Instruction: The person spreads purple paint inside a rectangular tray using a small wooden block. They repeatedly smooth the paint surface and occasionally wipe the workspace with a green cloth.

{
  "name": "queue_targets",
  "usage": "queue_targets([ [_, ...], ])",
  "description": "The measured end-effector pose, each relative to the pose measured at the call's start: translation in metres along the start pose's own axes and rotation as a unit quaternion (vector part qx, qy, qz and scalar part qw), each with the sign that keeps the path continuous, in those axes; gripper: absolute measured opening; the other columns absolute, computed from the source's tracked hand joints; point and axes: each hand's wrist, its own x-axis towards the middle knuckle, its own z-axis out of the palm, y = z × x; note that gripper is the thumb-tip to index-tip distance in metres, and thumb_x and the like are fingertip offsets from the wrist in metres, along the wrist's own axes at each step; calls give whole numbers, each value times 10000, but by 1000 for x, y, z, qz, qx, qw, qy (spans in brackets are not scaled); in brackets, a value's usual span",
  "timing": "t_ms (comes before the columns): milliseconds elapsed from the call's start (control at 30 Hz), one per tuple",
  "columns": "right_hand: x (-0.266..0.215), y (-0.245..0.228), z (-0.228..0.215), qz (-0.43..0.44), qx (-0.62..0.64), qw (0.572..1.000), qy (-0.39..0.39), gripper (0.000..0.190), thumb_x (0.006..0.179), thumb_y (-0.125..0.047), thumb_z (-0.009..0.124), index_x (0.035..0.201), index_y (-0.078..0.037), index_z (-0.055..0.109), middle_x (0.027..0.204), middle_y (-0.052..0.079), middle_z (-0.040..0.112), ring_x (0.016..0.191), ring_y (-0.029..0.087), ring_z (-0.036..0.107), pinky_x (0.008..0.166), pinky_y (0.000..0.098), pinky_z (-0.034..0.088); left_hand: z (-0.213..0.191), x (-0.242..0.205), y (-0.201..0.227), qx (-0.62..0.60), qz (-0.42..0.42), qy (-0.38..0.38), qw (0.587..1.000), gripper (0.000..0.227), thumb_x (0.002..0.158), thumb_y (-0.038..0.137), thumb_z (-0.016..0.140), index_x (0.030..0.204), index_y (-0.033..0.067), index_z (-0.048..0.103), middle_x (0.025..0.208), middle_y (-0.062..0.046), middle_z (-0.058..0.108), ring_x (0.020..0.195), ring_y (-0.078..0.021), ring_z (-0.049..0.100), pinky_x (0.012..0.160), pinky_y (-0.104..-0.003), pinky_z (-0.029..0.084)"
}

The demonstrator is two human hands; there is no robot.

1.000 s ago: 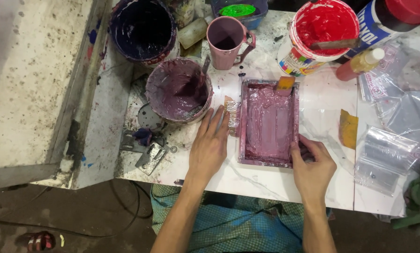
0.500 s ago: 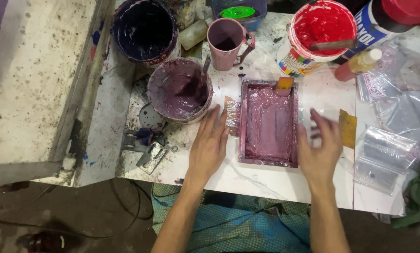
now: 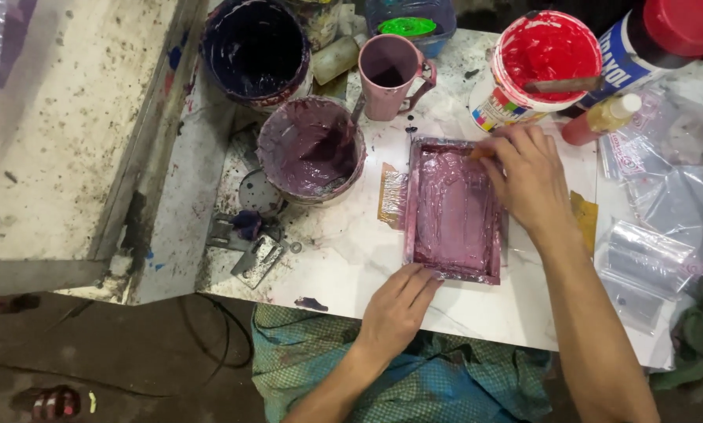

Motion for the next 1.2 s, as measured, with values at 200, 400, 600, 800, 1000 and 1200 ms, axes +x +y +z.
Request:
queue_targets([
  [200, -11, -17, -20, -1, 98, 995, 1, 146, 1006, -99, 726, 1132, -36, 689, 1094, 104, 699, 1052, 298, 589, 921, 409, 468, 4, -3, -2, 8, 1, 16, 1000, 125, 969, -131, 673, 1092, -115, 693, 1126, -224, 693, 1065, -323, 655, 1075, -404, 559],
  [400, -5, -29, -16, 49, 107, 989, -93, 120, 1050, -140, 616, 1131, -54, 591, 1125, 108, 650, 1006, 301, 642, 791, 458, 528, -2, 2, 0, 15, -23, 3, 1000, 193, 980, -107, 670, 1172, -98, 688, 1016, -158, 616, 1021, -303, 606, 956, -392, 593],
  [600, -6, -12, 11, -24, 44, 996, -75, 140, 1053, -176, 628, 1128, -62, 654, 1080, 99, 634, 998, 292, 666, 783, 463, 574, 2, 2, 4, 17, -33, -4, 999, 216, 954, -148, 664, 1167, -116, 678, 953, -154, 571, 1002, -334, 596, 922, -416, 596],
  [800, -14, -10, 21, -62, 23, 995, -80, 249, 1015, -87, 633, 1254, -49, 694, 1079, 85, 643, 980, 286, 671, 772, 435, 582, 6, -1, 15, 57, -55, -3, 997, 227, 999, -113, 578, 1201, -106, 683, 989, -172, 607, 1068, -343, 620, 1065, -444, 578],
  [1000, -52, -32, 7, -90, 36, 986, -137, 559, 804, 109, 596, 1358, 37, 581, 1172, 156, 618, 1074, 324, 621, 792, 445, 583, 8, -2, 17, 75, -59, 7, 995, 224, 1001, -92, 570, 1186, -94, 696, 990, -185, 637, 1074, -350, 639, 1034, -433, 595],
  [1200, -62, -40, -17, -91, 71, 984, -137, 405, 892, 43, 644, 1294, -3, 663, 1199, 112, 674, 1061, 239, 679, 955, 359, 602, 10, -5, 14, 63, -45, 8, 997, 249, 1004, -106, 528, 1206, -113, 674, 1000, -214, 638, 1055, -374, 643, 1059, -455, 582],
])
